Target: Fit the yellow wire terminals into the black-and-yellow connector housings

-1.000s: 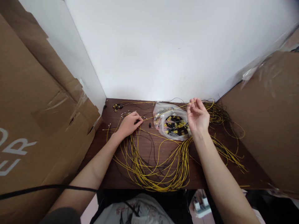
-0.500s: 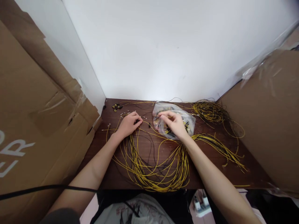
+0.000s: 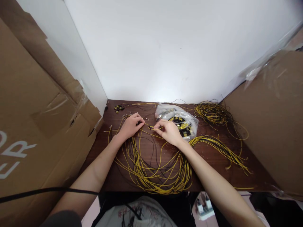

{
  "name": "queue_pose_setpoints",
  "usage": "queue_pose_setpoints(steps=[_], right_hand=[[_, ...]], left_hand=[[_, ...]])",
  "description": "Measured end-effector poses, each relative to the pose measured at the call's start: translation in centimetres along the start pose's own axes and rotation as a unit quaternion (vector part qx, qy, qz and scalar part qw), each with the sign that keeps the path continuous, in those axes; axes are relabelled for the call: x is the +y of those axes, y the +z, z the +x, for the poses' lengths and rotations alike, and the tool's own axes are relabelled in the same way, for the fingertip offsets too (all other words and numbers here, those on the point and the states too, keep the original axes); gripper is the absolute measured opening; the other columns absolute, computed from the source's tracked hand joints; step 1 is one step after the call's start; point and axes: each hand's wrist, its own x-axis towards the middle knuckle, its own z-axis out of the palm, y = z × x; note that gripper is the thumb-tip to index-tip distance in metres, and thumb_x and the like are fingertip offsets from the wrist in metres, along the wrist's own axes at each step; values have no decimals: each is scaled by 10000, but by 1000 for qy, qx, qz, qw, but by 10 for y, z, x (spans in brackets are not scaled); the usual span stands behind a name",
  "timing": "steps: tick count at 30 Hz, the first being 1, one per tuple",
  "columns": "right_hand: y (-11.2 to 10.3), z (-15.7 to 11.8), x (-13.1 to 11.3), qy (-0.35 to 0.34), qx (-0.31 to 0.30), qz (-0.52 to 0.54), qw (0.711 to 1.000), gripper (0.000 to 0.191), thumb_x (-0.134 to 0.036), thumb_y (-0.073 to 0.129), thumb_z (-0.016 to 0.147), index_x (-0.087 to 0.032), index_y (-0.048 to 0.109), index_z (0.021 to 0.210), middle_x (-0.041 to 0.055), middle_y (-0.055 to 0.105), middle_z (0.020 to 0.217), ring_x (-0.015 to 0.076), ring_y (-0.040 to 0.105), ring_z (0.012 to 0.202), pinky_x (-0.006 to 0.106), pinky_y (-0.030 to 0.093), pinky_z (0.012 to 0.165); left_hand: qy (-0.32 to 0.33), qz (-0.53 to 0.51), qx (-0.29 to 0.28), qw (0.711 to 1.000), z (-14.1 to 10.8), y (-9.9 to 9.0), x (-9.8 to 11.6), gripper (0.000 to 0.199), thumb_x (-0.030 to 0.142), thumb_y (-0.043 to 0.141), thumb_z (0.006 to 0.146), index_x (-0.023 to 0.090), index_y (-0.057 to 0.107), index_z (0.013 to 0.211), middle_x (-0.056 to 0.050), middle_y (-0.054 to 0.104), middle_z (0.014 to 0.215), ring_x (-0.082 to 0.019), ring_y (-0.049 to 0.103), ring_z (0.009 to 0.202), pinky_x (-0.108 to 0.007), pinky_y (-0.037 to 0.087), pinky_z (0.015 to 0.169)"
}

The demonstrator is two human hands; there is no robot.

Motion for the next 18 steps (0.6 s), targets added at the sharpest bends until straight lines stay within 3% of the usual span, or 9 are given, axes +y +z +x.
queue_pose_setpoints(steps=[2, 4, 6, 9, 14, 18], right_hand=[[-2, 2, 1, 21, 22, 103, 994, 120, -267, 581, 785, -178, 647, 740, 20, 655, 793, 120, 538, 617, 247, 393, 595], [-6, 3, 3, 56, 35, 238, 969, 173, -332, 605, 769, -165, 633, 732, 10, 632, 700, 110, 516, 564, 240, 394, 555], [-11, 5, 6, 98, 45, 372, 922, 219, -376, 638, 738, -158, 625, 737, -19, 583, 609, 82, 455, 474, 219, 369, 480], [-20, 7, 12, 115, 77, 497, 857, 213, -357, 686, 693, -153, 633, 728, -30, 570, 634, 48, 397, 437, 193, 334, 416], [-35, 9, 18, 74, 148, 606, 778, 110, -262, 693, 687, -176, 623, 683, -14, 599, 729, 96, 574, 720, 210, 489, 651], [-48, 8, 25, 55, 192, 679, 706, 74, -250, 665, 724, -202, 611, 705, -27, 613, 751, 122, 599, 934, 285, 489, 880]], left_hand=[[-1, -1, -3, 1000, 0, 0, 0, 130, 216, 538, 812, 176, 653, 766, -31, 568, 835, -133, 529, 731, -265, 416, 672], [0, 0, -3, 1000, 0, -1, 0, 129, 212, 538, 811, 175, 651, 761, -30, 569, 838, -134, 531, 738, -263, 416, 678], [1, 0, -2, 1000, 0, -1, 1, 132, 213, 535, 812, 174, 648, 756, -30, 570, 840, -135, 532, 741, -264, 415, 684], [-2, 1, -2, 1000, 0, -1, 0, 138, 215, 529, 814, 171, 642, 748, -32, 573, 847, -136, 535, 743, -268, 416, 693], [5, -2, 0, 1000, 0, 0, -1, 138, 209, 523, 818, 168, 639, 756, -33, 576, 851, -135, 537, 749, -271, 418, 704], [1, -2, -3, 1000, 0, 1, -1, 138, 209, 523, 817, 170, 639, 752, -35, 573, 849, -133, 532, 729, -269, 416, 683]])
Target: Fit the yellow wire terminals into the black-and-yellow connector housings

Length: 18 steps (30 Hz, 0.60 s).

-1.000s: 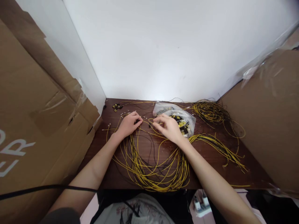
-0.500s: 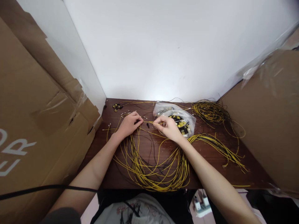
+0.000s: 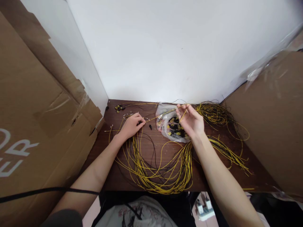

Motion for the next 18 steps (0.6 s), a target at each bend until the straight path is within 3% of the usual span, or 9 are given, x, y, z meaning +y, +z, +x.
queue_pose_setpoints(steps=[4, 9, 15, 17, 18], right_hand=[[-11, 3, -10, -17, 33, 122, 992, 69, -228, 603, 782, -209, 613, 716, -33, 639, 739, 108, 617, 937, 316, 472, 949], [-20, 4, -21, -46, 83, 298, 950, 108, -146, 547, 808, -184, 608, 728, -23, 646, 709, 93, 640, 792, 263, 547, 803], [-25, 1, -32, -26, 113, 494, 862, 153, -133, 529, 805, -217, 639, 869, -1, 638, 737, 148, 634, 764, 316, 573, 658], [-28, 0, -36, 0, 105, 575, 811, 227, -114, 558, 779, -259, 652, 926, -10, 649, 784, 160, 636, 815, 343, 571, 690], [-30, -1, -38, 18, 98, 627, 772, 259, -100, 577, 761, -274, 659, 934, -12, 657, 818, 164, 634, 853, 353, 566, 729]], left_hand=[[-5, -3, 1, 1000, 0, 0, 1, 135, 214, 529, 814, 170, 638, 747, -35, 575, 850, -136, 537, 739, -273, 419, 691], [1, -1, 4, 1000, 0, -1, 1, 137, 215, 525, 816, 173, 641, 755, -35, 576, 844, -135, 536, 731, -276, 422, 694], [3, 3, 5, 1000, 0, 0, -1, 131, 207, 525, 815, 175, 639, 760, -31, 573, 844, -135, 536, 735, -273, 419, 694], [3, 2, 4, 1000, 0, 1, -1, 132, 205, 523, 814, 175, 641, 762, -31, 572, 844, -135, 536, 736, -275, 420, 696], [3, 2, 4, 1000, 0, 1, -1, 133, 204, 522, 814, 175, 641, 761, -32, 572, 843, -136, 537, 736, -276, 421, 697]])
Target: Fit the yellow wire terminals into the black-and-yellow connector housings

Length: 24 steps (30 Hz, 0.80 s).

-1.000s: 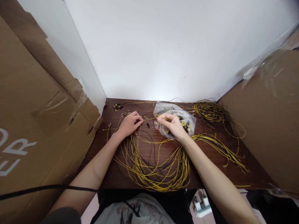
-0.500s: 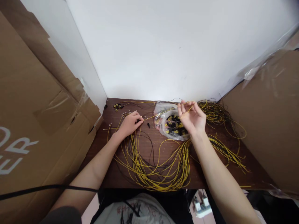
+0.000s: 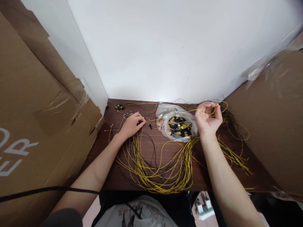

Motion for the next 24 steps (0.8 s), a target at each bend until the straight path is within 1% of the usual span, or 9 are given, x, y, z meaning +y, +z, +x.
queue_pose_setpoints(steps=[3, 7, 10, 12, 15, 18, 20, 22, 24], right_hand=[[5, -3, -7, 76, 22, 299, 951, 307, -36, 593, 724, -271, 678, 902, 3, 664, 924, 173, 608, 980, 360, 538, 851], [10, -9, -12, 202, 2, 722, 662, 304, -22, 450, 811, -221, 666, 891, 49, 648, 973, 192, 580, 1063, 347, 570, 791], [11, -14, -12, 315, -40, 828, 462, 405, -31, 261, 886, -181, 635, 931, 78, 628, 1015, 178, 549, 1124, 300, 582, 721], [11, -17, -11, 353, -53, 852, 382, 473, -42, 158, 908, -158, 617, 930, 95, 616, 1027, 175, 536, 1145, 286, 577, 692], [11, -19, -13, 368, -48, 871, 322, 501, -82, 98, 930, -148, 594, 905, 109, 594, 1041, 182, 513, 1175, 283, 567, 665], [14, -18, -18, 320, -46, 885, 334, 460, -95, 135, 934, -163, 588, 900, 106, 567, 1076, 197, 476, 1214, 325, 564, 700], [17, -17, -22, 246, -50, 873, 418, 409, -87, 204, 922, -175, 601, 879, 97, 575, 1057, 209, 500, 1189, 357, 559, 722], [19, -17, -24, 161, -60, 787, 592, 325, -86, 320, 893, -185, 622, 826, 86, 603, 998, 210, 569, 1099, 345, 552, 710], [22, -16, -23, 81, -60, 571, 815, 226, -96, 451, 840, -208, 637, 778, 65, 626, 924, 187, 628, 965, 295, 536, 647]], left_hand=[[-1, 3, -2, 1000, 0, 0, 0, 135, 204, 518, 813, 173, 638, 760, -34, 573, 846, -137, 540, 737, -278, 426, 698], [2, 8, -4, 1000, 0, -1, 1, 128, 198, 516, 813, 175, 635, 773, -37, 573, 854, -144, 548, 758, -283, 431, 708], [7, 10, -3, 1000, 1, -1, 2, 124, 190, 516, 814, 174, 632, 773, -37, 570, 851, -147, 550, 772, -283, 431, 715], [6, 12, -3, 1000, 1, -1, 2, 125, 190, 516, 815, 173, 631, 768, -36, 569, 850, -145, 549, 767, -280, 429, 710], [2, 14, -2, 1000, 1, 0, 2, 124, 194, 518, 815, 174, 631, 766, -32, 569, 851, -141, 544, 755, -277, 426, 700], [0, 12, -2, 1000, 1, 0, 2, 123, 201, 523, 815, 175, 631, 763, -30, 570, 850, -139, 541, 748, -277, 425, 699], [-1, 11, -1, 1000, 1, 0, 2, 119, 205, 527, 815, 176, 631, 765, -30, 571, 850, -139, 541, 746, -277, 426, 702], [-2, 11, -1, 1000, 1, 0, 2, 117, 204, 529, 814, 176, 632, 767, -30, 570, 851, -138, 540, 743, -276, 427, 703], [-2, 12, -3, 1000, 1, -1, 2, 119, 202, 527, 815, 173, 633, 767, -32, 567, 851, -138, 540, 744, -277, 428, 701]])
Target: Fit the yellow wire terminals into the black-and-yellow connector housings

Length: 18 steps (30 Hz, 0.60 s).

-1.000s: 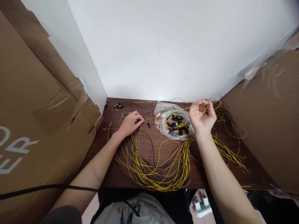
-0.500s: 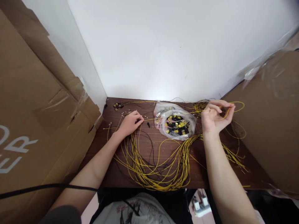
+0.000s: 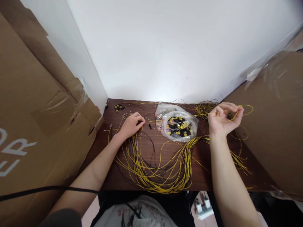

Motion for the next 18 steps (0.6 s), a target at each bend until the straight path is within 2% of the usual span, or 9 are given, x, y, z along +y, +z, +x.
queue_pose_setpoints(steps=[1, 2, 4, 7, 9, 11, 13, 16, 18], right_hand=[[-1, 2, 1, -32, 0, -185, 982, 181, -108, 506, 811, -223, 638, 764, 48, 630, 876, 169, 645, 878, 272, 518, 589], [-3, 4, 1, -59, -3, -369, 928, 145, -124, 545, 787, -234, 634, 756, 29, 627, 822, 150, 646, 781, 256, 488, 520], [-7, 10, -1, -90, -16, -666, 740, 83, -161, 576, 766, -231, 610, 737, -6, 601, 716, 113, 596, 604, 235, 398, 403], [-18, 20, -10, -95, -30, -888, 449, 73, -189, 599, 749, -188, 572, 681, -36, 577, 651, 58, 499, 490, 180, 303, 350], [-30, 22, -20, -107, -33, -955, 275, 105, -214, 664, 706, -168, 580, 662, -42, 568, 640, 40, 457, 470, 159, 281, 363], [-43, 21, -29, -129, -91, -985, 69, 122, -230, 687, 697, -158, 599, 653, -44, 539, 585, 45, 419, 449, 174, 301, 399], [-57, 16, -37, -110, -146, -977, -110, 111, -266, 652, 748, -163, 630, 714, -33, 543, 587, 77, 466, 514, 207, 380, 496], [-74, 6, -43, -31, -224, -930, -289, 121, -278, 598, 799, -175, 629, 745, 20, 610, 758, 140, 545, 696, 272, 439, 636], [-84, 0, -45, 32, -257, -900, -349, 121, -269, 557, 830, -182, 624, 780, 40, 614, 816, 165, 559, 761, 304, 455, 701]], left_hand=[[0, 3, -2, 1000, 0, 0, 0, 121, 201, 524, 816, 172, 633, 770, -33, 565, 852, -140, 539, 746, -279, 428, 700], [0, 9, -3, 1000, 0, -1, 1, 125, 201, 520, 819, 171, 633, 774, -35, 563, 855, -143, 538, 751, -282, 429, 701], [2, 30, -4, 1000, -1, -1, 2, 133, 200, 509, 826, 169, 632, 786, -42, 561, 865, -154, 535, 776, -294, 432, 717], [17, 79, 11, 997, -1, -3, 6, 135, 193, 500, 831, 165, 625, 789, -52, 561, 884, -175, 513, 831, -322, 428, 768], [34, 111, 28, 993, 0, -4, 10, 134, 186, 499, 832, 163, 620, 780, -58, 564, 902, -185, 490, 855, -338, 418, 792], [48, 137, 44, 988, 0, -6, 14, 138, 186, 495, 836, 163, 618, 778, -65, 568, 931, -195, 470, 873, -350, 406, 795], [57, 153, 57, 985, 0, -8, 17, 148, 193, 486, 845, 163, 620, 788, -70, 576, 955, -204, 459, 890, -359, 392, 794], [75, 153, 67, 983, 1, -8, 20, 164, 201, 469, 863, 165, 620, 812, -65, 600, 938, -206, 455, 891, -364, 372, 792], [93, 148, 65, 982, 1, -8, 21, 165, 205, 461, 872, 167, 618, 836, -60, 616, 915, -201, 457, 878, -359, 361, 783]])
